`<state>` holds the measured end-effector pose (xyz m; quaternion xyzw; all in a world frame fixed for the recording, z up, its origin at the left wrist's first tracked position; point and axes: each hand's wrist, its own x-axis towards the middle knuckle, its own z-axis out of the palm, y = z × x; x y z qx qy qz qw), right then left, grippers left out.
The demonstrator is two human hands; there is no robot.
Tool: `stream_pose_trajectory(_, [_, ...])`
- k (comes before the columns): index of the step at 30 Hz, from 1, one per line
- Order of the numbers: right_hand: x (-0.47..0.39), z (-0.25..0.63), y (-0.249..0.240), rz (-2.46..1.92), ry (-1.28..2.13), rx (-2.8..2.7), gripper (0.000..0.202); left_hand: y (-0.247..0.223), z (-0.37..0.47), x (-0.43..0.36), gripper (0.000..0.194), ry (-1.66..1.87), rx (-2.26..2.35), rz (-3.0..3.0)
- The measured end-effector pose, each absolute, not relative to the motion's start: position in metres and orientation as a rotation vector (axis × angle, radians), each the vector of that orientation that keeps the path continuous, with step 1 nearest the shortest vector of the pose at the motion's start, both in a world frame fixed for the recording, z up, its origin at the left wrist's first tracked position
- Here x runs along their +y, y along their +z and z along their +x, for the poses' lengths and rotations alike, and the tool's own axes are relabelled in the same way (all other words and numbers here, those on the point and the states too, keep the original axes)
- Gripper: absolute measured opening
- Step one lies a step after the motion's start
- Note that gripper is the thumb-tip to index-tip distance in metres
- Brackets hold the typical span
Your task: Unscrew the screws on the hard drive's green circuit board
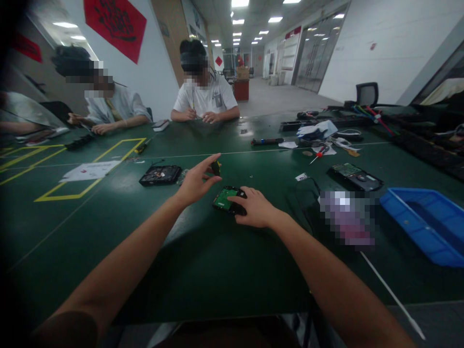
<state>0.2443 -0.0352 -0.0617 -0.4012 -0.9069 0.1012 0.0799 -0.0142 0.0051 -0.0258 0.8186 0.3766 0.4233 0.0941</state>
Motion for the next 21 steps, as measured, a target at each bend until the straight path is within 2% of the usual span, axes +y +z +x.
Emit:
stream_pose_trajectory(4, [-0.0350,0.2447,-0.0612,-1.204,0.315,-2.715,0.074,-0.0265,-0.0154,0.0064,0.078,1.189,1.048,2.389])
stream_pose_trajectory(11, [-0.0356,0.2450,-0.0593,-1.211,0.320,-2.726,0.073,-0.0265,-0.0119,0.0060,0.070,1.316,1.168,2.396])
stream_pose_trajectory(21, [-0.0343,0.2453,-0.0614,-1.207,0.329,-2.726,0.074,-0.0264,-0.0127,0.0051,0.073,1.219,1.027,2.302])
